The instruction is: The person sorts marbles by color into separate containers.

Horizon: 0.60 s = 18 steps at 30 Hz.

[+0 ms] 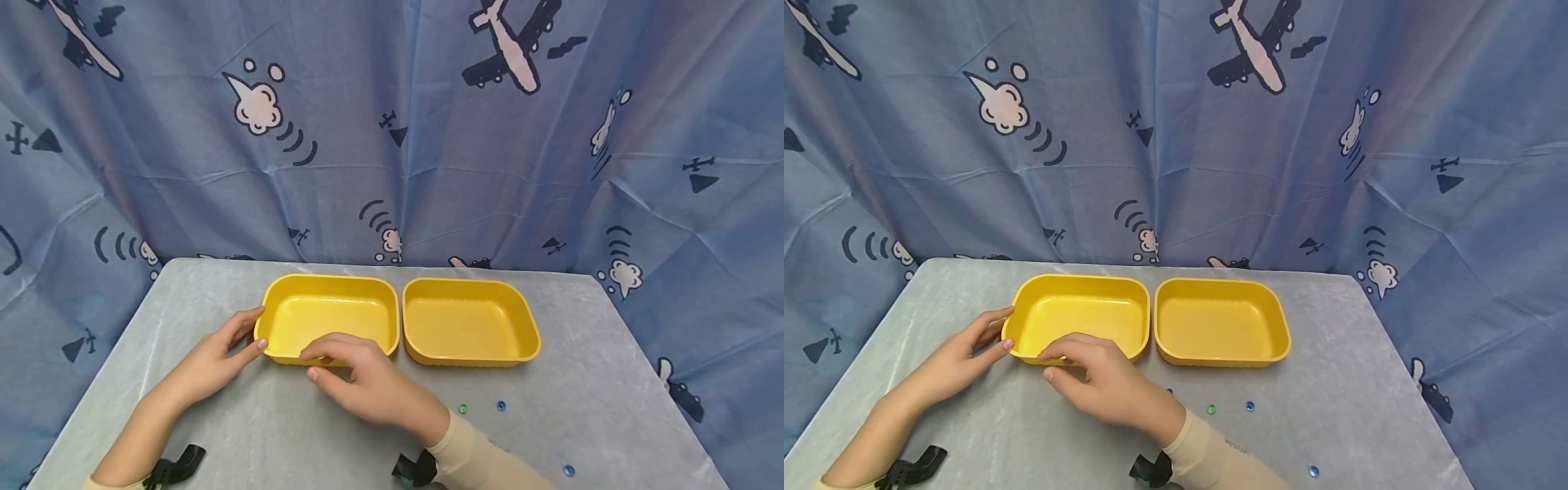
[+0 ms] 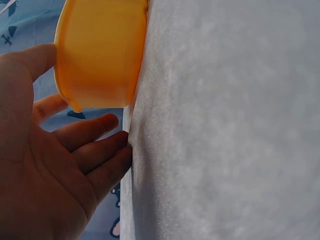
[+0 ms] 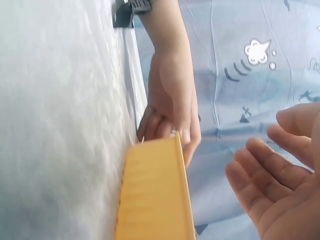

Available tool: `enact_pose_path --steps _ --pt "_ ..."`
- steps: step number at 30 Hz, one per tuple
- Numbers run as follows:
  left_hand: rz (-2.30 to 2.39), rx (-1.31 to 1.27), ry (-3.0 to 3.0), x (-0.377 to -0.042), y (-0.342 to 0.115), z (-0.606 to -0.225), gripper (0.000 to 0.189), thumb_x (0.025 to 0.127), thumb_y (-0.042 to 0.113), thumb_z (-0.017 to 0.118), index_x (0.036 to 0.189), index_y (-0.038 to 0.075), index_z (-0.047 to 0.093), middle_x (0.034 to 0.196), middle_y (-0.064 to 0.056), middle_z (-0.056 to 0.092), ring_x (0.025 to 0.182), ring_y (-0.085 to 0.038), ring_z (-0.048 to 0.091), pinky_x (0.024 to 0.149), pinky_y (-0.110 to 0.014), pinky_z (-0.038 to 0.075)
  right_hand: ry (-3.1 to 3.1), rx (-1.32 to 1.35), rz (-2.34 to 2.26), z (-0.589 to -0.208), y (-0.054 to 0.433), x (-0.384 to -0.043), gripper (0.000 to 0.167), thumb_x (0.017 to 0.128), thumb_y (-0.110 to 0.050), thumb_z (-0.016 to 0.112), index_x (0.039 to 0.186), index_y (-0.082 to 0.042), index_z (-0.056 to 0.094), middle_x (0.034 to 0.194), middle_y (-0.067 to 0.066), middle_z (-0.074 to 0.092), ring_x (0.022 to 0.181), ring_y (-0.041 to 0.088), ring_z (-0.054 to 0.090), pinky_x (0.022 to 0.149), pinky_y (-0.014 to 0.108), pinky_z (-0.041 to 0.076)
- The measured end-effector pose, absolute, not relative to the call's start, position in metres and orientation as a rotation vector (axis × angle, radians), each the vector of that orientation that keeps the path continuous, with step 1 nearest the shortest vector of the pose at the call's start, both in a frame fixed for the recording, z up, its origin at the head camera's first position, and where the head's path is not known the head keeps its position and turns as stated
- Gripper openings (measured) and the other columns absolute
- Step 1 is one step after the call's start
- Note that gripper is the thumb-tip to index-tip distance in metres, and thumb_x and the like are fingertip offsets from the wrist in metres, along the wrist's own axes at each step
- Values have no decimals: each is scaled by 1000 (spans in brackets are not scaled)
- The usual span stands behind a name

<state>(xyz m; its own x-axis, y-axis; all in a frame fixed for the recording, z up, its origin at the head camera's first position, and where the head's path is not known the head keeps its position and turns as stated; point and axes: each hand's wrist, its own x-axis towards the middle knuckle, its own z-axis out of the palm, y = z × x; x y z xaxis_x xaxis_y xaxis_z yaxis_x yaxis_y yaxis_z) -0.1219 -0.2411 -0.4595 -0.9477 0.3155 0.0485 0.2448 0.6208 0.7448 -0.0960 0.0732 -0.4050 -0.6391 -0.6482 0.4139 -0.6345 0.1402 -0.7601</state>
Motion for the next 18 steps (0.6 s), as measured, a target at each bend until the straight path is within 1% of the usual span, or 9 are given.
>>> enact_pose_path --steps 3,8,14,18 --pt "1244 479 2747 -122 -241 -459 64 112 40 66 167 17 42 158 -21 58 146 -40 56 116 -64 43 2367 -1438 -1509 -406 70 -91 18 109 -14 70 126 -11 75 124 -2 75 114 4 66 98 26 58" --pt "1239 480 2749 -122 -241 -460 64 112 39 65 167 16 42 157 -21 59 145 -40 57 115 -66 44 2362 -1585 -1427 -407 62 -82 17 109 -12 70 126 -11 74 121 -3 74 114 1 65 99 21 56" --pt "1253 501 2747 -121 -242 -459 63 112 38 65 167 16 42 156 -21 59 145 -40 57 115 -66 44 2315 -1682 -1332 -413 52 -70 16 109 -13 70 124 -11 74 122 -3 74 123 -5 61 107 17 49" --pt "1256 496 2742 -121 -242 -459 64 112 38 66 167 16 42 157 -21 59 146 -40 56 115 -65 43 2257 -1716 -1274 -417 47 -62 16 109 -14 70 124 -11 75 125 -3 73 126 -8 59 108 15 48"
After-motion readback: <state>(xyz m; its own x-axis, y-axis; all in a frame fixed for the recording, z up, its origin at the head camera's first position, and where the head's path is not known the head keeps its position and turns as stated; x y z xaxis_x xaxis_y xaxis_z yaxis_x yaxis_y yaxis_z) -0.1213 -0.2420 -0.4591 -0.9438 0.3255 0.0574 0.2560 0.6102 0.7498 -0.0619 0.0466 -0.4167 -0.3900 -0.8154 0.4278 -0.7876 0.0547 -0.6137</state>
